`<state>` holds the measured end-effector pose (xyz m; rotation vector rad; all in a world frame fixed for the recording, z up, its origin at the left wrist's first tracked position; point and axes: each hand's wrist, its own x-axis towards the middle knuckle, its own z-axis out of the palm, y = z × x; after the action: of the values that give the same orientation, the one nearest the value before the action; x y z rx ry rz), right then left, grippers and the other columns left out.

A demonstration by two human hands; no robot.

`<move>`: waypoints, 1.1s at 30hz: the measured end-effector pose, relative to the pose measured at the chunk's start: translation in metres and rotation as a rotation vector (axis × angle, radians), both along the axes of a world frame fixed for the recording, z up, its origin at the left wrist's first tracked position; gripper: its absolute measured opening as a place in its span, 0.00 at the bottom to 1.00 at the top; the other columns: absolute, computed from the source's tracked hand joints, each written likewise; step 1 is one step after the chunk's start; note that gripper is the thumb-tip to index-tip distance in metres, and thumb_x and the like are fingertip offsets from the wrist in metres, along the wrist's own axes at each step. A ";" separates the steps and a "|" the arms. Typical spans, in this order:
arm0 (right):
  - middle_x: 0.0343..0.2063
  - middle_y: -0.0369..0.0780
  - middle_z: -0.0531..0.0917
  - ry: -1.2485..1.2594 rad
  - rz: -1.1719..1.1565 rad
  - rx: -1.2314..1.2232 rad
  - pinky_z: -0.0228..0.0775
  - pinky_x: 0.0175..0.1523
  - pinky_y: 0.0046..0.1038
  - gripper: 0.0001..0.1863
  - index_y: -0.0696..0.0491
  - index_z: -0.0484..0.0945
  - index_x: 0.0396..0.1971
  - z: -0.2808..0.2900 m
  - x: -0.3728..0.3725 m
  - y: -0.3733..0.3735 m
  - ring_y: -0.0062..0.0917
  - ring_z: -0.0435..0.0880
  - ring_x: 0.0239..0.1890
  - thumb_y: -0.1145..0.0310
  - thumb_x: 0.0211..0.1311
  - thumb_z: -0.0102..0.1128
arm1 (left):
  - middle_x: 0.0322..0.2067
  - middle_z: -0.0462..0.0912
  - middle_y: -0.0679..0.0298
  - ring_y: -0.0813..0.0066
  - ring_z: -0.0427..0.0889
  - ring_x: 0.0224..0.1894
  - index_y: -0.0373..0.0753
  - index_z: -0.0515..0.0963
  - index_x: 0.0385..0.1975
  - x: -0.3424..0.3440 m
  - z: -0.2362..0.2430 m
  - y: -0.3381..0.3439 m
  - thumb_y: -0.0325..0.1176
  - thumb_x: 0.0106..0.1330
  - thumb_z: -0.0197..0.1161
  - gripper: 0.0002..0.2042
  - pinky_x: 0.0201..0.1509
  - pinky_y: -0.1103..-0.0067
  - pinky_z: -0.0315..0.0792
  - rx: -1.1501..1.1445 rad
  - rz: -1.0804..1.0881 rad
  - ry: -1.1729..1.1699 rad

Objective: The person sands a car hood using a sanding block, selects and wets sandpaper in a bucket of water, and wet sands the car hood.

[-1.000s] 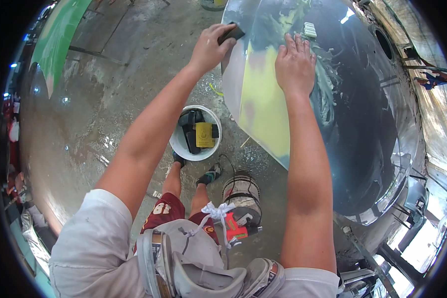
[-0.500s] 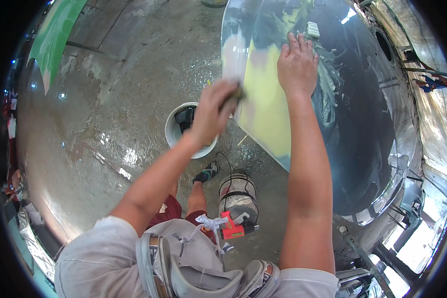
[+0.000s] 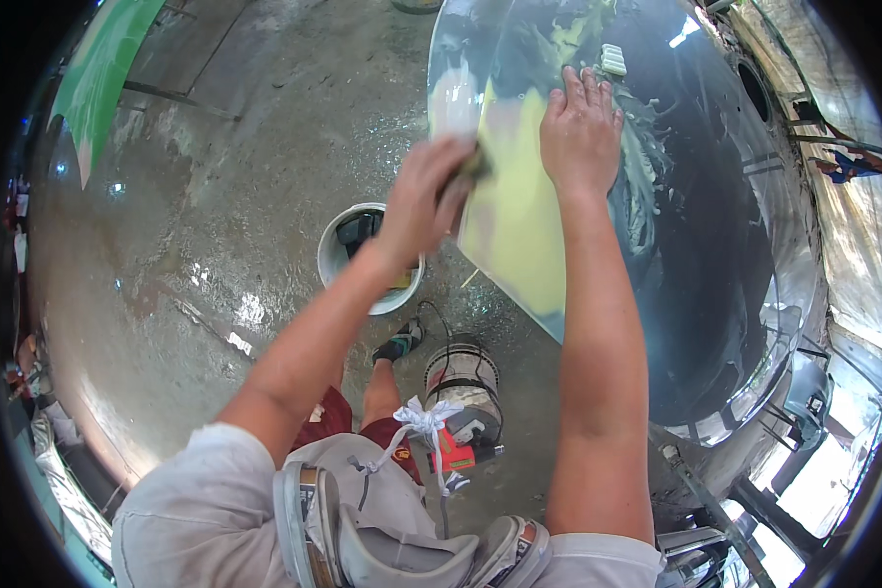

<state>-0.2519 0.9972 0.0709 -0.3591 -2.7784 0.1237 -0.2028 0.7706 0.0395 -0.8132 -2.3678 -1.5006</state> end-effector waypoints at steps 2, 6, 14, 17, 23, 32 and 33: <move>0.70 0.38 0.71 0.009 0.012 -0.013 0.53 0.77 0.44 0.25 0.45 0.73 0.67 -0.001 0.001 -0.006 0.36 0.64 0.75 0.56 0.77 0.42 | 0.56 0.80 0.49 0.48 0.76 0.59 0.39 0.78 0.57 -0.056 0.009 0.009 0.26 0.62 0.67 0.22 0.66 0.60 0.68 -0.008 0.023 0.008; 0.70 0.39 0.72 -0.018 -0.015 0.005 0.54 0.77 0.45 0.24 0.46 0.73 0.67 -0.003 0.010 0.006 0.36 0.65 0.74 0.57 0.77 0.43 | 0.58 0.80 0.51 0.51 0.77 0.61 0.38 0.80 0.56 0.026 -0.011 0.002 0.28 0.63 0.67 0.20 0.68 0.59 0.67 -0.034 -0.024 -0.050; 0.70 0.40 0.72 0.004 0.016 -0.010 0.55 0.76 0.46 0.24 0.47 0.74 0.66 0.003 0.001 -0.009 0.37 0.65 0.74 0.57 0.76 0.44 | 0.49 0.84 0.50 0.50 0.80 0.53 0.33 0.79 0.55 -0.115 0.013 0.023 0.29 0.65 0.62 0.18 0.63 0.61 0.71 -0.100 0.123 0.015; 0.70 0.40 0.72 -0.024 -0.012 -0.004 0.55 0.76 0.46 0.24 0.47 0.74 0.67 -0.003 0.009 0.004 0.37 0.66 0.74 0.58 0.76 0.44 | 0.46 0.83 0.50 0.49 0.78 0.51 0.32 0.80 0.54 -0.063 0.004 0.042 0.29 0.67 0.60 0.16 0.61 0.61 0.71 -0.171 0.228 -0.011; 0.70 0.40 0.72 -0.013 0.008 -0.007 0.55 0.76 0.46 0.24 0.46 0.73 0.67 0.002 0.003 -0.008 0.37 0.66 0.74 0.58 0.76 0.44 | 0.46 0.80 0.49 0.49 0.76 0.53 0.33 0.80 0.55 -0.102 0.013 0.044 0.33 0.68 0.62 0.18 0.62 0.63 0.70 -0.180 0.406 -0.078; 0.70 0.39 0.71 -0.020 0.000 -0.027 0.54 0.77 0.45 0.24 0.46 0.73 0.67 -0.001 0.003 -0.005 0.36 0.64 0.74 0.58 0.76 0.43 | 0.46 0.80 0.48 0.48 0.77 0.51 0.33 0.84 0.51 -0.104 0.009 0.046 0.32 0.65 0.64 0.17 0.59 0.63 0.71 -0.189 0.430 -0.094; 0.70 0.39 0.71 -0.034 -0.007 -0.013 0.54 0.77 0.44 0.24 0.46 0.73 0.67 -0.002 0.006 -0.002 0.35 0.64 0.75 0.57 0.77 0.43 | 0.46 0.80 0.48 0.48 0.77 0.51 0.33 0.84 0.51 -0.093 0.005 0.046 0.32 0.65 0.64 0.17 0.59 0.63 0.71 -0.187 0.426 -0.096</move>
<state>-0.2459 0.9947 0.0693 -0.3775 -2.8106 0.1348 -0.2958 0.8165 0.0447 -0.2445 -2.5676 -1.1815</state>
